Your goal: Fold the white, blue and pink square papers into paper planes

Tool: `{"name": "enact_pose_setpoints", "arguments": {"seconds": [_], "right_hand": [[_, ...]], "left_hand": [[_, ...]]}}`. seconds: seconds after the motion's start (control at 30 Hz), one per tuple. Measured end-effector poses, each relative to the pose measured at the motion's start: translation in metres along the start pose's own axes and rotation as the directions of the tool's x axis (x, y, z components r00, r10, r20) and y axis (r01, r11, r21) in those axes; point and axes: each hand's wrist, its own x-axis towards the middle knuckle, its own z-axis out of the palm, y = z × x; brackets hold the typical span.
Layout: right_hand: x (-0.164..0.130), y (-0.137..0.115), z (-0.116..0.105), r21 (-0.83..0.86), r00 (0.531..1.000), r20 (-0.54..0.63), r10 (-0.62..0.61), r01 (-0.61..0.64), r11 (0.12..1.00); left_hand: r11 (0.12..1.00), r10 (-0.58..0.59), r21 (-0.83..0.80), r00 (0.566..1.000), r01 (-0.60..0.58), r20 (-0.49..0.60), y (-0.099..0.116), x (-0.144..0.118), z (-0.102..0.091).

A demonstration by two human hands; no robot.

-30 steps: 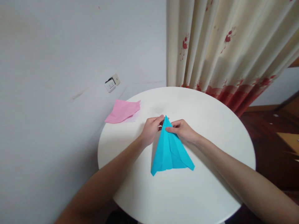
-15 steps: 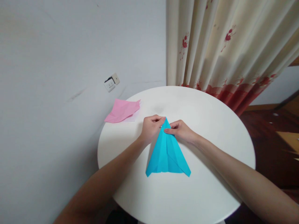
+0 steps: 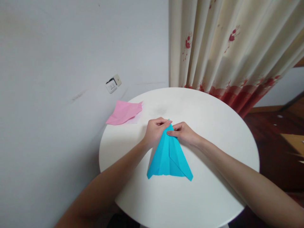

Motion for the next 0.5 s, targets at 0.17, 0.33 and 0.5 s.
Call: {"name": "enact_pose_setpoints", "arguments": {"seconds": [0.17,0.33,0.5], "right_hand": [[0.0012,0.0012,-0.0006,-0.086,0.998,-0.052,-0.020,0.015,0.996],[0.0012,0.0028,-0.0015,-0.039,1.000,-0.002,-0.015,0.015,0.999],[-0.0003,0.0020,-0.0005,-0.005,0.999,0.019,0.033,-0.033,0.999]], "left_hand": [[0.991,-0.109,-0.067,0.989,0.116,0.101,-0.0040,-0.0011,0.0006],[0.997,-0.071,-0.019,0.997,0.071,0.027,-0.0001,-0.0014,0.0018],[0.991,-0.121,-0.060,0.992,0.119,-0.026,-0.0011,0.0025,-0.0029]]}}
